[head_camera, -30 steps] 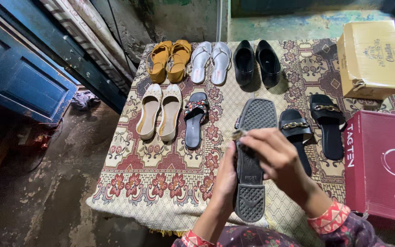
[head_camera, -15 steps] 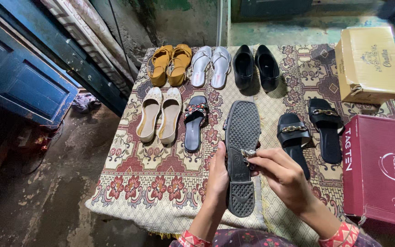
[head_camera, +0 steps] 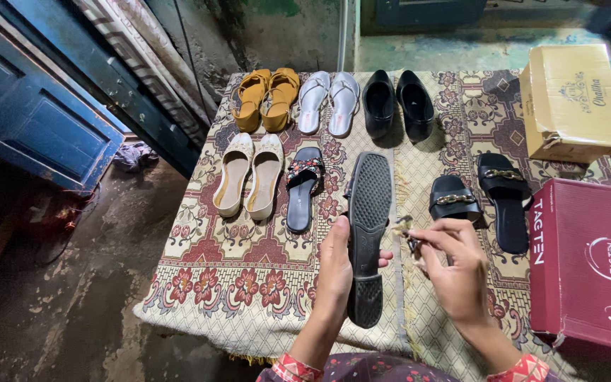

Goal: The person cleans the soles and surfaces of several pairs of sandals and shoes using a cloth.

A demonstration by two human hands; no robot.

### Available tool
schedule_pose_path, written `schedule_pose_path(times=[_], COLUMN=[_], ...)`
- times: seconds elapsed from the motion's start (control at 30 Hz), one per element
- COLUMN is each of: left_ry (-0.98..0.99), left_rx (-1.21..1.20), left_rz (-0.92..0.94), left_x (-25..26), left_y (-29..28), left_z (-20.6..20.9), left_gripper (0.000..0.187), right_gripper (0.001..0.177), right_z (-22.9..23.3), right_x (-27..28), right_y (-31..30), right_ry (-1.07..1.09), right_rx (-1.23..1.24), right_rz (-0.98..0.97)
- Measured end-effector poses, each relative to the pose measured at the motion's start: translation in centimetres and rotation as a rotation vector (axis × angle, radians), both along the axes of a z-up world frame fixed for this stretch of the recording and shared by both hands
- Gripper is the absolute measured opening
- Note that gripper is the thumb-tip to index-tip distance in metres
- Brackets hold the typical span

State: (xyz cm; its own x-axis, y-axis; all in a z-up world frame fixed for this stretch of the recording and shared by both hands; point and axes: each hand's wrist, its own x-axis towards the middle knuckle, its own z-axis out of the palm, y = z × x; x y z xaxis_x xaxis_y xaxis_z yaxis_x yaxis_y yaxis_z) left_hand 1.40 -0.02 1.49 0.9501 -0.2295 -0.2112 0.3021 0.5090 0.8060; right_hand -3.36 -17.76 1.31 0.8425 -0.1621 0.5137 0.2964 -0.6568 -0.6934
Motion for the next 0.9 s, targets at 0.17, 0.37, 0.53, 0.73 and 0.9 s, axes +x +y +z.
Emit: schedule_pose_path(times=[0.17, 0.37, 0.53, 0.73, 0.9], left_ry=[-0.098, -0.214, -0.500, -0.239, -0.399], left_rx=[0.250, 0.540, 0.849, 0.985, 1.265], left_rz=[0.067, 0.155, 0.325, 0.192, 0.250], left_x=[-0.5, -0.4, -0.1, 1.5, 4.4], left_y=[0.2, 0.5, 0.5, 0.3, -0.6], left_z=[0.8, 0.9, -0.9, -2.6, -5.3], left_gripper=[0.060, 0.070, 0.072, 0.085, 0.090], right_gripper=[0.019, 0.023, 0.026, 0.034, 0.052], right_z=[-8.1, -15.7, -18.0, -10.8, -4.5], right_x=[0.3, 0.3, 0.4, 2.7, 5.8], right_y=[-1.0, -1.2, -1.3, 0.6, 3.8], right_ry=[0.653, 0.789, 0.781, 0.633, 0.467], right_rx=[0.471, 0.327, 0.214, 0.660, 0.681], right_rz=[-0.073, -0.101, -0.069, 0.003, 0.102])
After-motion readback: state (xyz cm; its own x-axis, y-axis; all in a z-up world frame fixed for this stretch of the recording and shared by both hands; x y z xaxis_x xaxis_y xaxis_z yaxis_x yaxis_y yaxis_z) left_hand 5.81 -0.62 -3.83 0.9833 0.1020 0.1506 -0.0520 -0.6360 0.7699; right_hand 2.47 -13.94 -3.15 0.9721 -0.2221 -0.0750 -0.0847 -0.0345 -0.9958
